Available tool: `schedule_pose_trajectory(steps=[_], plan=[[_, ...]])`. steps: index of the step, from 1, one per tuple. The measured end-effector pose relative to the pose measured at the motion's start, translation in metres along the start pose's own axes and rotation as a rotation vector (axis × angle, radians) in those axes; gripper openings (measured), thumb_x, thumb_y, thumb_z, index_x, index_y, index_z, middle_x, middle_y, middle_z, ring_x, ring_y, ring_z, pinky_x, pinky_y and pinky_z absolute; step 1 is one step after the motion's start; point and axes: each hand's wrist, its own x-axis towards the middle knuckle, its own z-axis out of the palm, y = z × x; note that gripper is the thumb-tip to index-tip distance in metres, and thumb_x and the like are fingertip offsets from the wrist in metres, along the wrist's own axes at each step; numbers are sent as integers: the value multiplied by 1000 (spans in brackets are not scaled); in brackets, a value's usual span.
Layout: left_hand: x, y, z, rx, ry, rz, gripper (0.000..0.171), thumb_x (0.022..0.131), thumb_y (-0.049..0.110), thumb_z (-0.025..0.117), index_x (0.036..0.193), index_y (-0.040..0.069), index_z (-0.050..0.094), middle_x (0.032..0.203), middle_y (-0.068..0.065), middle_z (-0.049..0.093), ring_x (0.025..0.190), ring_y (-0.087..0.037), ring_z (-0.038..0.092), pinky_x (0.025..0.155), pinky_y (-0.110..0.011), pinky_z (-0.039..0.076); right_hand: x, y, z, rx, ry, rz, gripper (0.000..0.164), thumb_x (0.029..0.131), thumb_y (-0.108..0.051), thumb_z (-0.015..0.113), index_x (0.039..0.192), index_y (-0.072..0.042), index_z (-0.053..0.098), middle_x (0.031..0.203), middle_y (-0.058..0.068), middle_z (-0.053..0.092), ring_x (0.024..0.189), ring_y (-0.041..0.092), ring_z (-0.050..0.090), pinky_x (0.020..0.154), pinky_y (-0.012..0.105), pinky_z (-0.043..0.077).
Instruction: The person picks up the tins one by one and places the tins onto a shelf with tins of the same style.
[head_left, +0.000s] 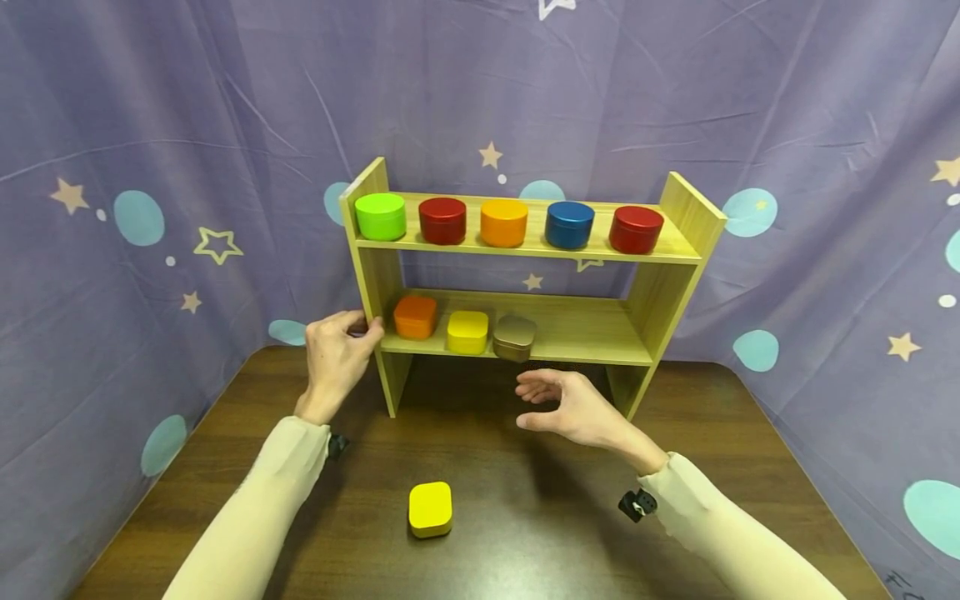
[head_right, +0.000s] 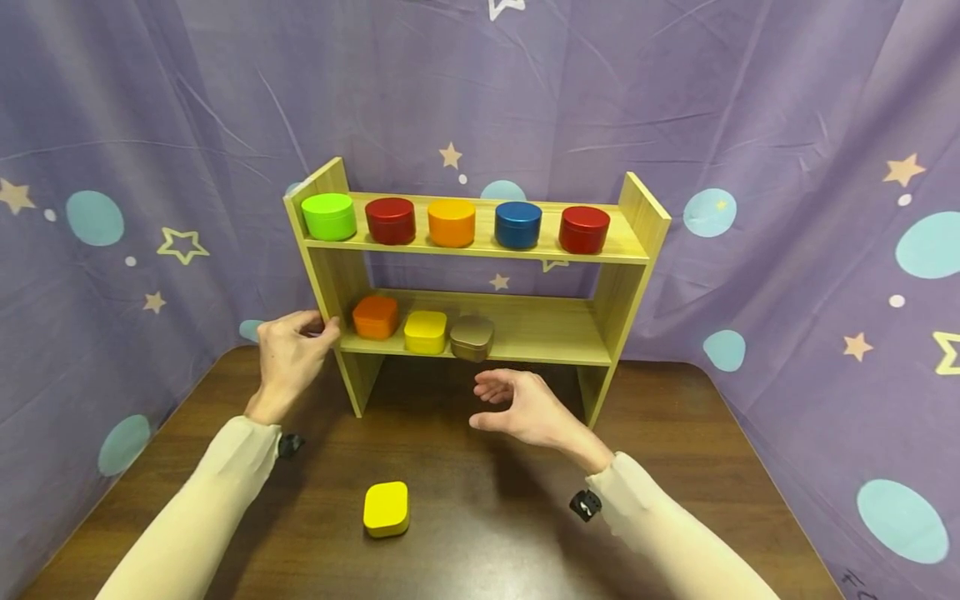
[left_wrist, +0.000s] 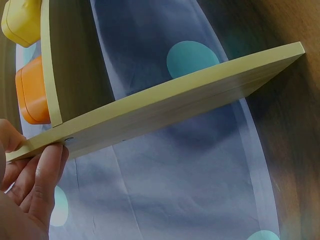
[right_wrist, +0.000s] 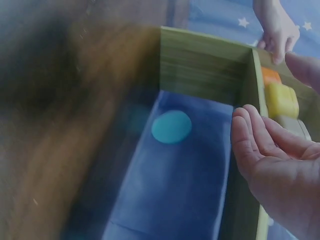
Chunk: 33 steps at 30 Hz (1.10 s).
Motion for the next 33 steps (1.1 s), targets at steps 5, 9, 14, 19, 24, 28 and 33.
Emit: schedule_pose_trajectory(steps=[5,9,14,19,24,28,33], plan=[[0,0,-1,7,-6,-3,19,86,11,76,68,1,77,66,-15,76,55,-21,63,57,-12,38,-2,8,18,1,-35,-9,58,90,-21,88,139,2,67,125,15,80,111,25,76,101,39,61],[0,0,-1,3,-4,-4,19,86,10,76,69,1,78,66,-15,76,55,-24,65,58,-11,37,-3,11,31,32,-51,-11,59,88,-21,89,139,2,67,124,15,80,111,23,76,103,43,61],[1,-1,0,-7,11,1,17,85,9,76,69,2,79,66,-14,76,54,-27,66,58,-11,37,-5,12,43,47,-74,-25,60,88,-19,89,139,3,67,125,18,80,112,31,76,104,48,60],[0,-1,0,-10,18,8,18,85,8,76,68,2,78,66,-14,76,54,-29,67,58,-12,37,-6,14,57,64,-114,-32,62,87,-17,89,140,5,65,127,24,78,115,43,75,104,46,60],[0,-1,0,-8,15,6,18,85,8,76,68,2,78,65,-14,76,54,-27,66,58,-12,37,-8,17,72,76,-156,-40,64,87,-16,89,141,8,63,128,27,77,116,44,74,105,40,61],[0,-1,0,-12,14,8,18,85,8,76,68,1,78,65,-14,76,54,-28,66,59,-10,37,-8,19,84,66,-178,-40,66,86,-16,90,141,9,63,128,25,77,115,41,75,104,35,61],[0,-1,0,-16,8,9,18,85,8,76,69,1,78,66,-15,76,54,-29,68,60,-8,37,-6,20,94,67,-193,-29,67,84,-17,91,141,9,64,128,23,77,114,38,75,104,34,60]])
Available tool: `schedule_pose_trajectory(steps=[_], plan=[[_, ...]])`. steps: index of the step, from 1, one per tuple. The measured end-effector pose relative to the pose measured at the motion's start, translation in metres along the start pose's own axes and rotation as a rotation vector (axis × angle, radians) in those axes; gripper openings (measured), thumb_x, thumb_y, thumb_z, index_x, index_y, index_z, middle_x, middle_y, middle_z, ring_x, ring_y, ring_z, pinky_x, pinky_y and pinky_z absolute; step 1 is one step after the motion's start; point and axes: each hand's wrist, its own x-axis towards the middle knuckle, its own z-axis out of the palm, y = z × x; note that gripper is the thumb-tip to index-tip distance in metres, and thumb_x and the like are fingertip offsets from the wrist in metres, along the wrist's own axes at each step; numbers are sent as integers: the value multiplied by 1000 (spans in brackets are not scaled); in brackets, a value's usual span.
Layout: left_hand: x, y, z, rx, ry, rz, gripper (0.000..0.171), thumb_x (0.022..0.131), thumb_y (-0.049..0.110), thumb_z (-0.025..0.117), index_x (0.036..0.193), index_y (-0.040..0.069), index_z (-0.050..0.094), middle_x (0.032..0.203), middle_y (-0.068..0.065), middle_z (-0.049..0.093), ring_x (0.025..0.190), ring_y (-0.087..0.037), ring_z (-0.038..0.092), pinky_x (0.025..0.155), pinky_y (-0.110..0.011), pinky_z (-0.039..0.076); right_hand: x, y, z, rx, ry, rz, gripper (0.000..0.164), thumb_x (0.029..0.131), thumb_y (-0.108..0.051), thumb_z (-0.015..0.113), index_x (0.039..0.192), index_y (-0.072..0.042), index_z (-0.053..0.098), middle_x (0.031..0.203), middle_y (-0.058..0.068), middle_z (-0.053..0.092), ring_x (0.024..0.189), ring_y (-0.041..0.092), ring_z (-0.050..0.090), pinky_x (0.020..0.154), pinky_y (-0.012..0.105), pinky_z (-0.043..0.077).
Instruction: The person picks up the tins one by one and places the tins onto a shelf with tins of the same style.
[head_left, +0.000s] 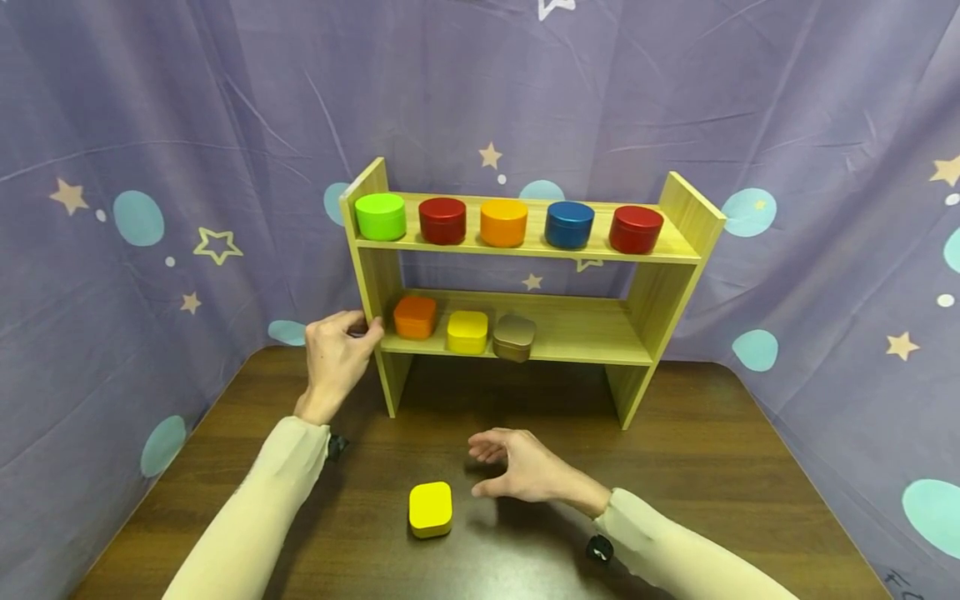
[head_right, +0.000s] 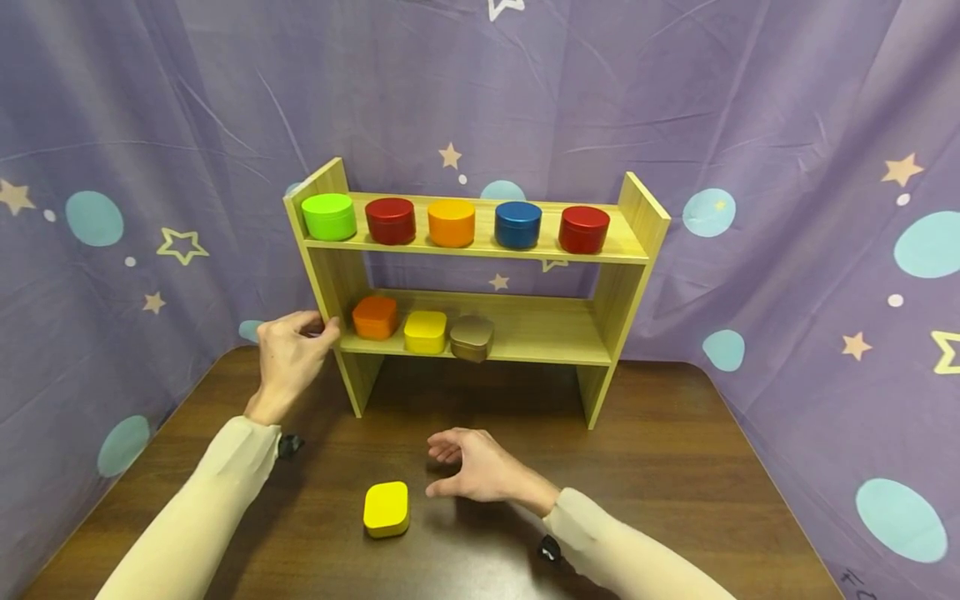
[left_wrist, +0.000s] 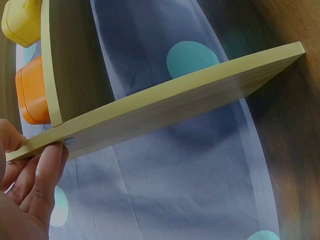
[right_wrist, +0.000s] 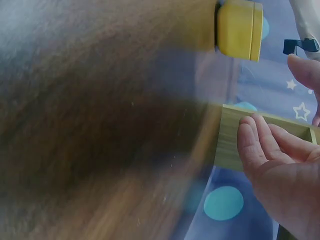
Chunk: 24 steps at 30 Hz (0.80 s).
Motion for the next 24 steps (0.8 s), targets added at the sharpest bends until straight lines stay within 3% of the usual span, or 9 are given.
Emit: schedule_pose_trajectory(steps=[14,24], plan=[[0,-3,0,13,0,22,18,85,10,77,70,-1,78,69,-17,77,55,-33,70,57,-20,42,8,0,17,-24,-41,3,69,84,-17,92,142,7,64,129,19,77,115,35,74,104,30,59],[0,-2,1,5,6,18,19,85,9,76,67,1,76,65,-15,75,53,-29,66,56,-20,40,10,-3,28,-52,-65,-3,67,83,-18,93,140,4,65,131,16,77,116,28,74,105,30,58]])
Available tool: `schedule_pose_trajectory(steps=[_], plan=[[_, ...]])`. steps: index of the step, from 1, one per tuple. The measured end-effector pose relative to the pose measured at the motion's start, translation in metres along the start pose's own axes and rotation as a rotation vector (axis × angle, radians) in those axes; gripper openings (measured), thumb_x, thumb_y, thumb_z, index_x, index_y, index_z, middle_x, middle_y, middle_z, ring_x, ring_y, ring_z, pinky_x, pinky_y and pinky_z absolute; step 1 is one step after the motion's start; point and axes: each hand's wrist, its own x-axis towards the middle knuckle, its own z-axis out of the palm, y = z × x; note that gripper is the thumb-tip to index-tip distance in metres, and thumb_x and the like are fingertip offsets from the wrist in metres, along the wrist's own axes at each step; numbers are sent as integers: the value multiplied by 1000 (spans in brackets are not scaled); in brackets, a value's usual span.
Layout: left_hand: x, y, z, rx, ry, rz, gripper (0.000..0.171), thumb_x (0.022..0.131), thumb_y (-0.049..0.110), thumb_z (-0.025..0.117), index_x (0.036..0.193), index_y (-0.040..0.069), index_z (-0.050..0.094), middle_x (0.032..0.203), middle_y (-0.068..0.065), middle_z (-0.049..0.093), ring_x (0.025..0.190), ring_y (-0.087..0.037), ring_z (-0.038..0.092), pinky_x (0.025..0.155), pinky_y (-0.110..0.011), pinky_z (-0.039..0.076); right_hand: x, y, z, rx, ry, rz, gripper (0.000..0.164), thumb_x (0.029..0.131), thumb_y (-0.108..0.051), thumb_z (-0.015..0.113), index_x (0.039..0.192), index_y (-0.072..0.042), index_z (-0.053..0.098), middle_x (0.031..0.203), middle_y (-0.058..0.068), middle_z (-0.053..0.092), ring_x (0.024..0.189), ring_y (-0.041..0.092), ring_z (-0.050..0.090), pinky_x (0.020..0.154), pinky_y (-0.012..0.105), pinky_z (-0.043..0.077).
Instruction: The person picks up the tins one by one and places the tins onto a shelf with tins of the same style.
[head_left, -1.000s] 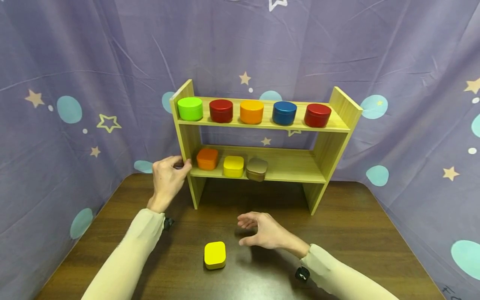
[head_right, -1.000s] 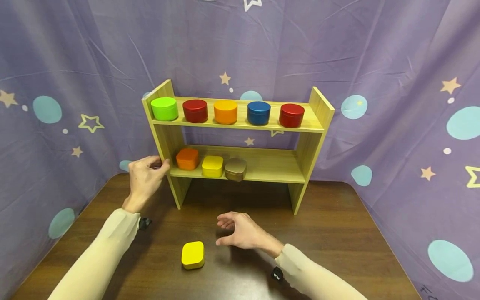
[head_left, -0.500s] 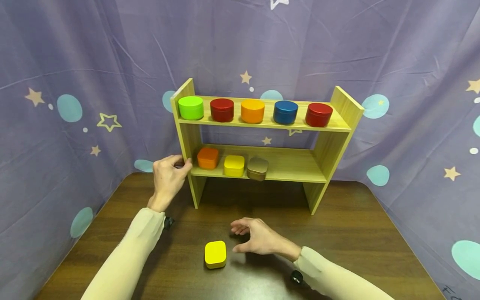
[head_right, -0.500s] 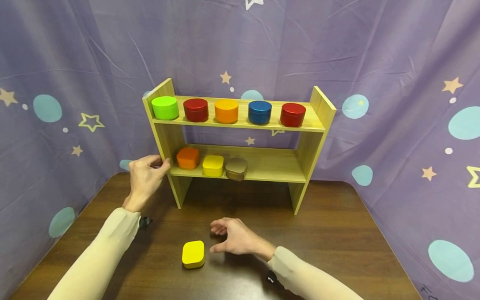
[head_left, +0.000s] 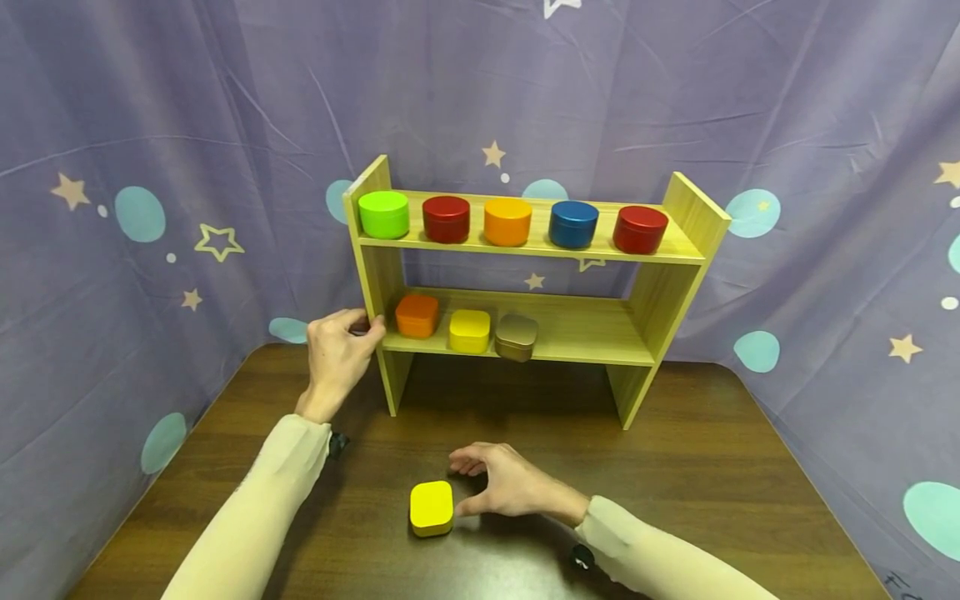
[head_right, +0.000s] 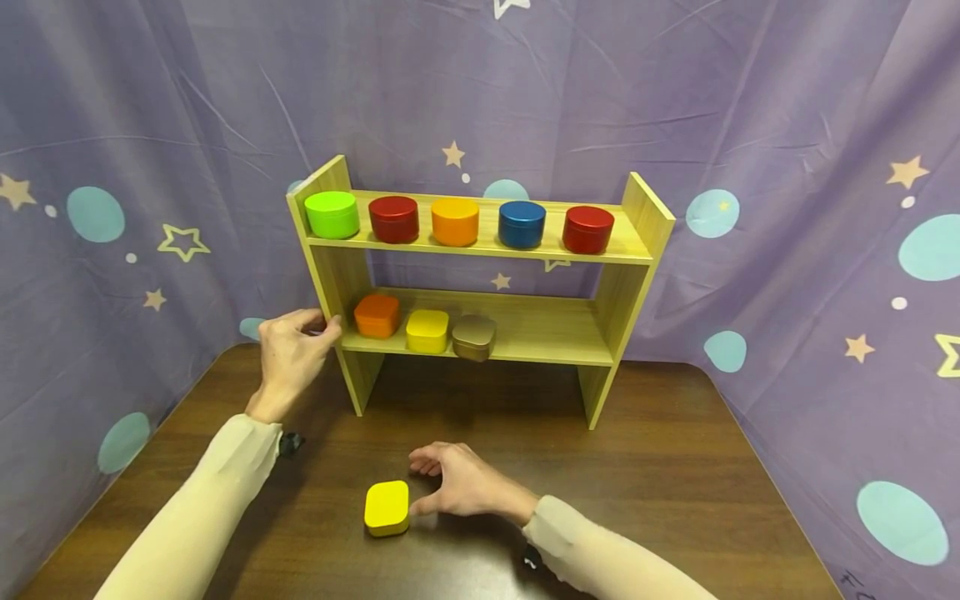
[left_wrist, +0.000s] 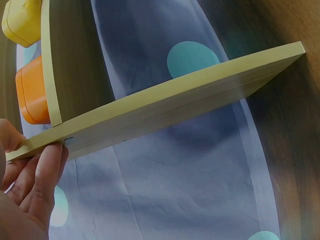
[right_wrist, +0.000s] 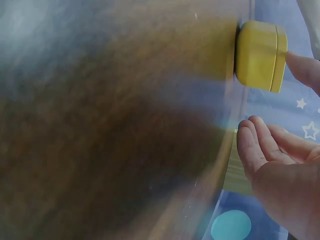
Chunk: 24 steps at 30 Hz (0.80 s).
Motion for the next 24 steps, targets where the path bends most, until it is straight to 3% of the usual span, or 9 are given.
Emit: schedule_pose_trajectory(steps=[7,24], plan=[[0,0,-1,-3,1,2,20,85,9,76,66,1,75,64,-15,74,52,-28,66,57,-13,38,2,-1,4,-1,-18,34,67,82,-18,94,141,-1,67,131,10,77,116,18,73,105,26,57],[0,0,0,-6,5,-4,19,85,8,76,68,0,77,65,-15,75,53,-30,67,58,-14,39,6,-8,19,-87,-67,23,73,78,-24,98,142,-6,68,132,2,77,110,-2,69,101,19,55]])
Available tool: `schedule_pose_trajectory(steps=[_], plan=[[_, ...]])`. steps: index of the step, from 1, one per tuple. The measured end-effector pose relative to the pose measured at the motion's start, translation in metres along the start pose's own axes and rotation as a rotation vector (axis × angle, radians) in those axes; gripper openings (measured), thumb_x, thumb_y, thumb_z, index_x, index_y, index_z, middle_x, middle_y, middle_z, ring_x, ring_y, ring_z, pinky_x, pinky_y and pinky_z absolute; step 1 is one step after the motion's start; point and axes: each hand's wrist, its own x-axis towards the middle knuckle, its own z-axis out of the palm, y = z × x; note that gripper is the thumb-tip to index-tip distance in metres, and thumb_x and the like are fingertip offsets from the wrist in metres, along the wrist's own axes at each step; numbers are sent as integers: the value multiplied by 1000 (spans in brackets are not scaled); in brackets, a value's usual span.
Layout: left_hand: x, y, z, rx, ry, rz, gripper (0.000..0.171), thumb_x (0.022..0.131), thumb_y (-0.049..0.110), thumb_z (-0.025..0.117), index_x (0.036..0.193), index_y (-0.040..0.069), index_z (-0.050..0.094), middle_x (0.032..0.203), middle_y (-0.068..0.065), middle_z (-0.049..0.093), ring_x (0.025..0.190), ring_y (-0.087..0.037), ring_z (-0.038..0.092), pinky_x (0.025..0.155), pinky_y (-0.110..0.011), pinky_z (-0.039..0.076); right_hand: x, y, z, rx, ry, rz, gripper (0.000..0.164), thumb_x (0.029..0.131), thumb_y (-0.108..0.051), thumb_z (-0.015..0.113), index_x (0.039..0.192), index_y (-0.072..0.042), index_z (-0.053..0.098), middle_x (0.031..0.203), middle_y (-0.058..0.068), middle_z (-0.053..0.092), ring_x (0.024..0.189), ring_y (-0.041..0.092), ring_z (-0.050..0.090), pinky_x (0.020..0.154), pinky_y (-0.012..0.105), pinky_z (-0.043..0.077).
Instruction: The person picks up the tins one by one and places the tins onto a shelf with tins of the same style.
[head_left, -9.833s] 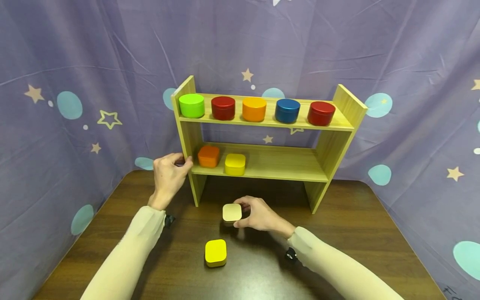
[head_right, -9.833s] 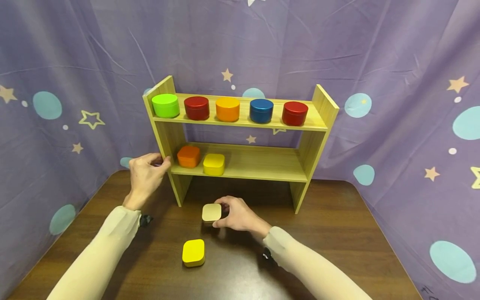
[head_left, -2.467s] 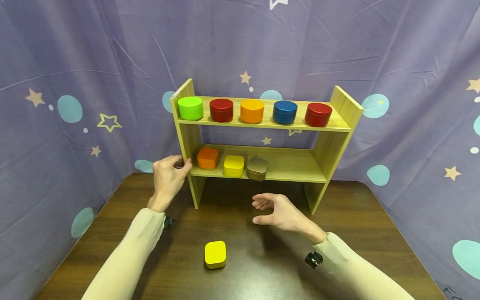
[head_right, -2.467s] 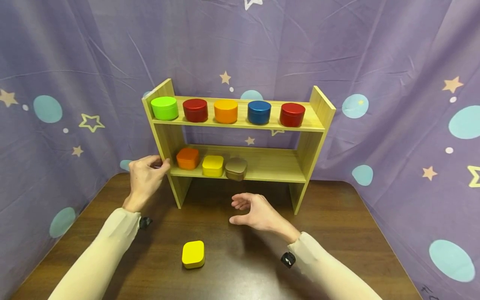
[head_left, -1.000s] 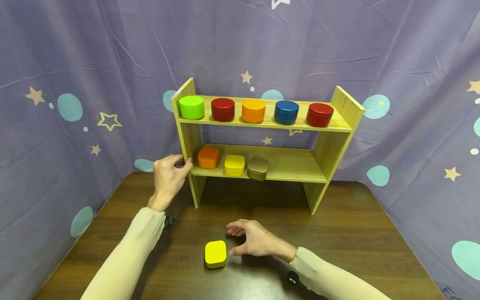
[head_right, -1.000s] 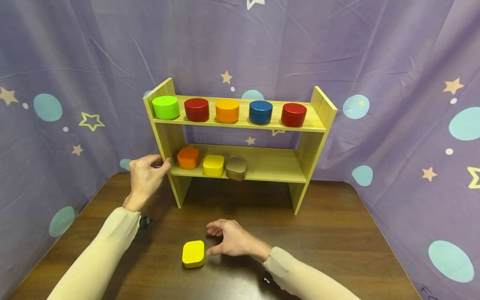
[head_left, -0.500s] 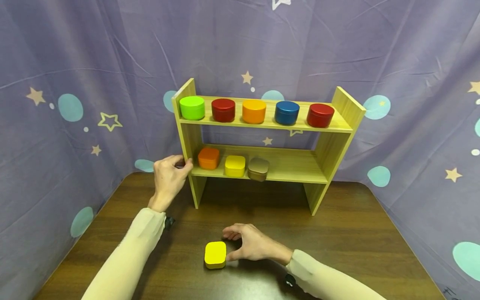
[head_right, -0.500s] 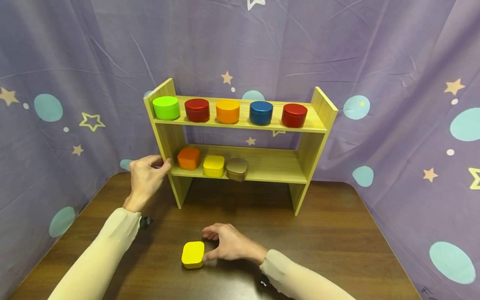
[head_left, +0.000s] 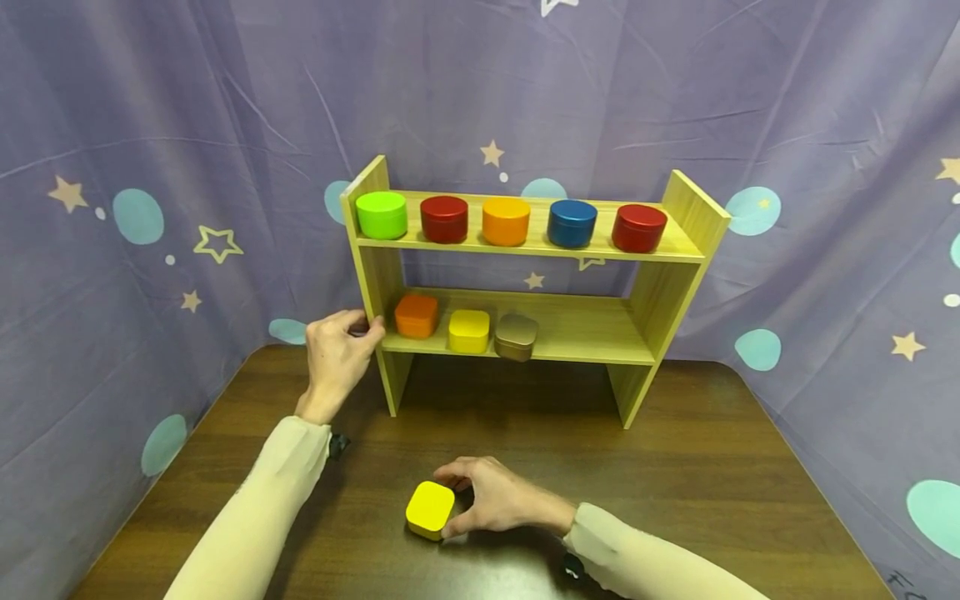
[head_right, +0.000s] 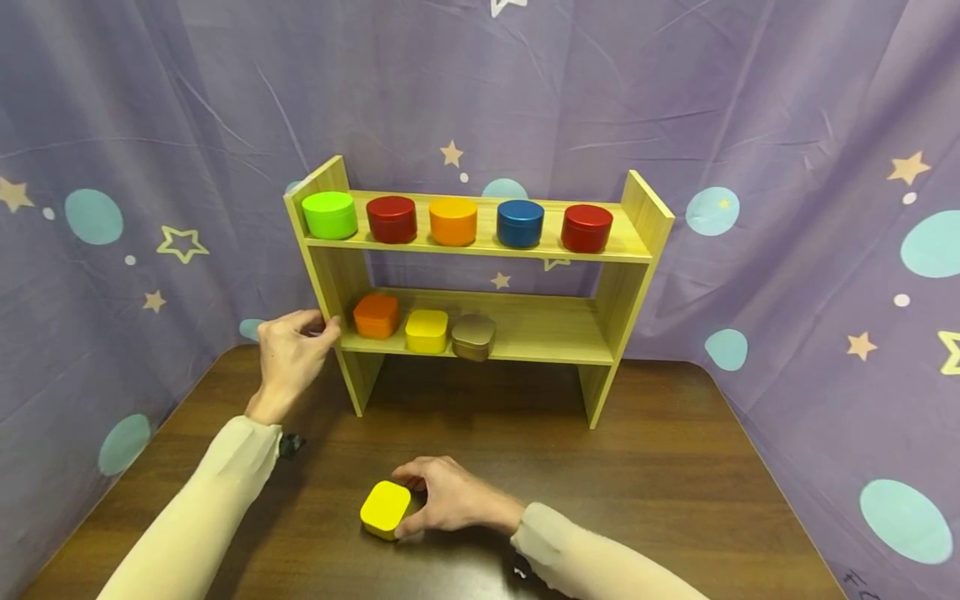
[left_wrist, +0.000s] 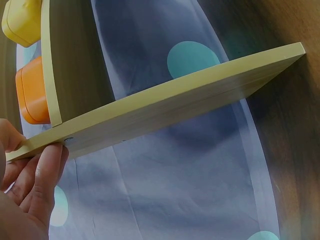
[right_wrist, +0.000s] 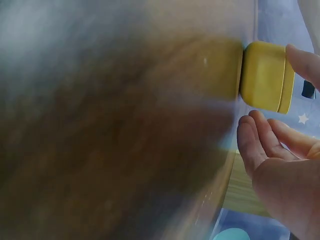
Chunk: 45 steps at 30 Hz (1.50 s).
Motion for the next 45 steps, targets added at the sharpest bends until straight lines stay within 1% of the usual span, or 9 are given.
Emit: schedule_pose_trajectory(steps=[6,11,16,20,27,34,37,41,45], plan=[[-1,1,0,5,-1,-9,20,85,8,75,66,1,75,63,-14,74,53,-27,65,59,-11,37,2,-4,3,-38,-8,-28,72,78,-26,97,142,-8,69,129,0,76,108,-4,66,99,16,54],[-1,2,0,11,-8,-20,22,85,8,75,63,3,73,60,-12,72,53,-22,59,57,-13,35,3,-7,5,-122,3,-63,74,77,-31,97,142,-10,70,128,-3,76,113,-2,64,103,19,52],[-1,2,-1,24,-14,-17,22,85,9,75,64,3,73,61,-12,72,54,-17,57,56,-16,37,5,-9,7,-144,-8,-79,74,77,-32,97,143,-12,69,127,-5,75,109,-5,61,102,16,51],[-1,3,-1,24,-18,-17,22,85,9,76,64,2,73,61,-13,72,55,-14,57,56,-16,38,6,-10,8,-160,-6,-95,74,77,-32,97,142,-11,70,128,-5,75,110,-4,62,102,16,50],[0,4,-1,20,-20,-15,21,85,10,76,65,2,74,63,-13,73,56,-13,58,56,-13,38,6,-9,7,-163,-11,-107,69,79,-30,94,142,-14,70,129,-4,75,112,-4,61,103,16,49],[1,4,-1,21,-23,-13,22,85,9,75,65,1,74,62,-14,73,54,-19,59,56,-16,38,6,-7,6,-165,-14,-115,66,79,-25,90,141,-15,70,130,-5,75,112,-4,61,103,17,49],[1,3,-1,26,-20,-7,22,85,9,75,65,1,73,62,-15,72,54,-20,60,55,-16,39,6,-7,6,-161,-12,-110,65,78,-24,89,140,-15,71,127,-5,75,108,-4,60,101,16,49],[0,2,0,24,-13,2,22,84,8,75,63,1,72,61,-15,71,53,-19,58,54,-17,38,5,-8,6,-142,-1,-99,62,78,-22,89,137,-14,71,121,-7,74,102,-4,59,95,14,49],[-1,2,0,23,-9,11,21,84,7,76,64,0,73,61,-15,71,53,-19,58,54,-18,38,4,-9,6,-113,10,-92,60,78,-19,89,135,-13,72,120,-8,75,100,-5,59,95,15,49]])
